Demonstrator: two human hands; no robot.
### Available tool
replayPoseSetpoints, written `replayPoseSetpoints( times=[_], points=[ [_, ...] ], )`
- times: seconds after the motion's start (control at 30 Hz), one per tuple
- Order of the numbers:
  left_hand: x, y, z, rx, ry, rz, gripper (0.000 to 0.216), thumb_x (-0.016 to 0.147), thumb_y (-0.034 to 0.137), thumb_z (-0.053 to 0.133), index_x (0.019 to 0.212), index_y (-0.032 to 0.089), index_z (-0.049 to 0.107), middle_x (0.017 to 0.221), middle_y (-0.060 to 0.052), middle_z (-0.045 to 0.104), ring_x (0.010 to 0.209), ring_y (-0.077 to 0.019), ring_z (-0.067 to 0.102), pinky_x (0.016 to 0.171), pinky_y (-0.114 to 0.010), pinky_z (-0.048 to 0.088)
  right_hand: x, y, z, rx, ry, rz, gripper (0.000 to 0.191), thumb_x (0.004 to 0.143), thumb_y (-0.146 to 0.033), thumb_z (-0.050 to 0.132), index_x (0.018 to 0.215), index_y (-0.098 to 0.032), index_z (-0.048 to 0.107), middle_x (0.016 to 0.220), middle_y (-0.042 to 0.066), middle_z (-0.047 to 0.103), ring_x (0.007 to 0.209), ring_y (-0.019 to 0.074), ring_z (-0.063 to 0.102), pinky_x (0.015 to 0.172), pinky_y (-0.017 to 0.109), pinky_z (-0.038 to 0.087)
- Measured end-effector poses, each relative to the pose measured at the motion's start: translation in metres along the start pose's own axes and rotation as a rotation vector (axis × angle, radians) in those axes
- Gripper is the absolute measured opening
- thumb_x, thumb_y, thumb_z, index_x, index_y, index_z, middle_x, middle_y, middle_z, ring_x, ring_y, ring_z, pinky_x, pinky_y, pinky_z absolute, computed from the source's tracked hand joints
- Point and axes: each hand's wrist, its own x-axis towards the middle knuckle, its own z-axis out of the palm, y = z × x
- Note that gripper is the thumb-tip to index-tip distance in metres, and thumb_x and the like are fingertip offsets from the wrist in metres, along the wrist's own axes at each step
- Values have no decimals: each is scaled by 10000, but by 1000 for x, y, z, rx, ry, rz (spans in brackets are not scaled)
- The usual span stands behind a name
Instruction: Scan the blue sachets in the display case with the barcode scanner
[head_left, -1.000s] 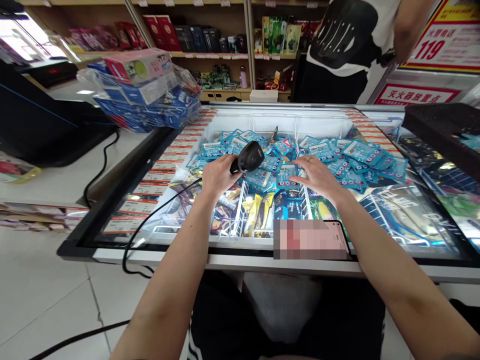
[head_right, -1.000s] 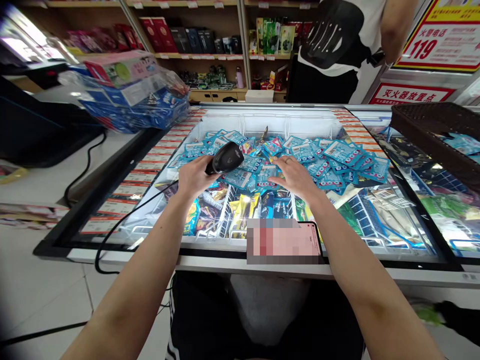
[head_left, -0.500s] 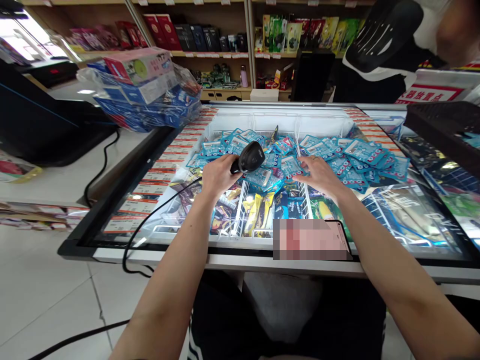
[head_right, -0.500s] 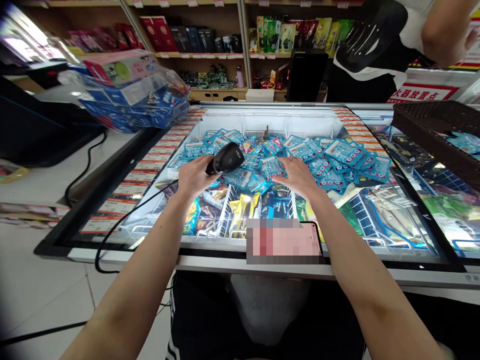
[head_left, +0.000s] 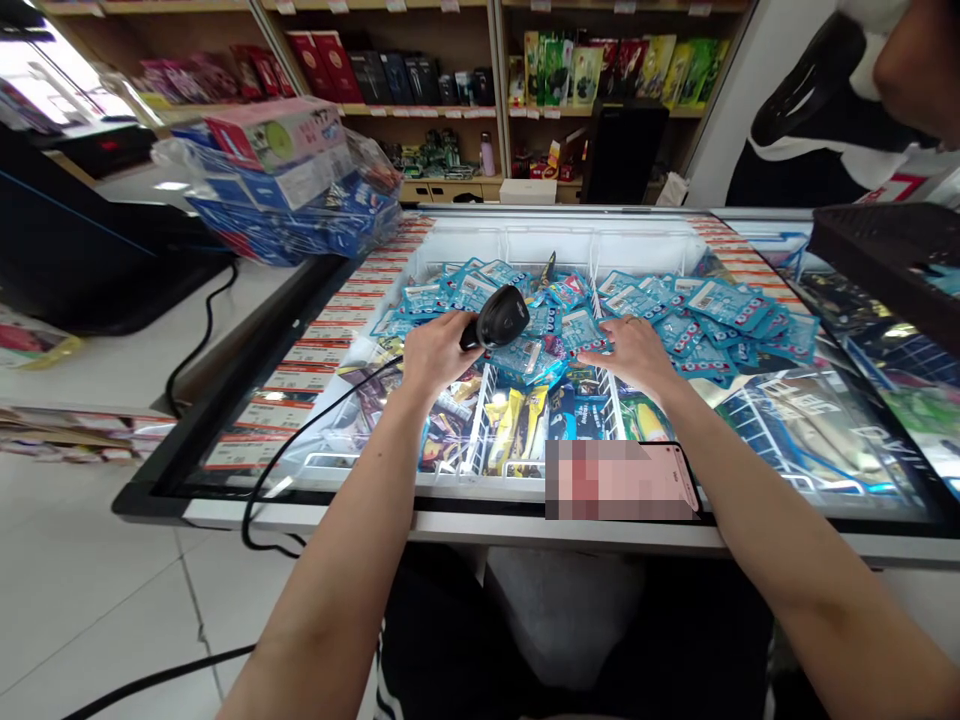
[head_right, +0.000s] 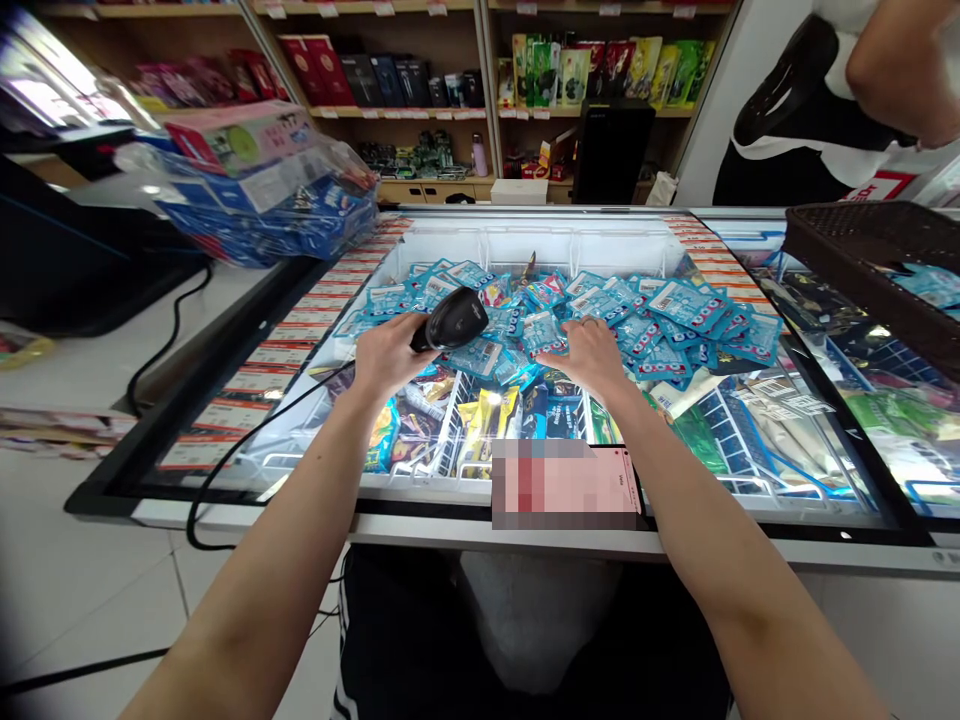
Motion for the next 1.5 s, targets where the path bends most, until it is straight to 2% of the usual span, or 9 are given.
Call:
replayPoseSetpoints(
  times=[0.17,0.37,0.6,0.8,0.93,1.3,1.5],
  points=[
    [1,-1,1,-1,6,4,365,775,385,542,1105,242,600,1055,-48,669,947,-241,622,647,-287,410,3,4,-8,167,19,147,509,658,-557,650,988,-176,583,825,68,628,822,270,604,753,421,476],
    [1,-1,1,-3,14,18,360,774,395,537,1090,237,605,1032,-51,676,939,-240,626,641,-286,409,8,12,-11,351,151,265,332,759,-426,547,1004,-203,557,815,58,653,750,250,636,734,421,496],
    [0,2,-1,-65,7,64,373,767,399,536,1085,218,604,1040,-65,671,934,-230,625,681,-280,427,6,8,-9,596,172,285,447,824,-459,455,1188,-201,443,847,81,675,677,251,667,628,426,538],
    [0,5,-2,-120,-25,145,371,753,351,545,1096,225,606,1015,-47,678,887,-203,629,648,-261,416,4,4,-14,577,193,345,445,820,-465,476,1169,-191,453,714,64,679,581,248,660,653,428,529],
    [-1,8,-3,-121,-47,149,359,735,323,550,1076,233,619,1014,-42,679,866,-195,630,635,-254,410,5,5,-14,595,197,379,442,813,-456,478,1171,-199,448,650,38,665,533,248,645,601,422,525],
    [-2,10,-4,-106,-69,180,372,742,337,558,1097,239,616,1005,-38,685,867,-212,636,615,-264,395,5,5,-11,595,212,353,409,817,-436,479,1146,-195,462,580,9,639,483,225,624,558,392,521],
    [-1,11,-2,-87,-78,171,369,760,356,553,1107,243,609,1023,-42,680,874,-218,637,631,-274,405,4,3,-10,596,189,370,462,819,-454,467,1196,-189,440,604,18,645,503,235,630,549,396,518]
  ],
)
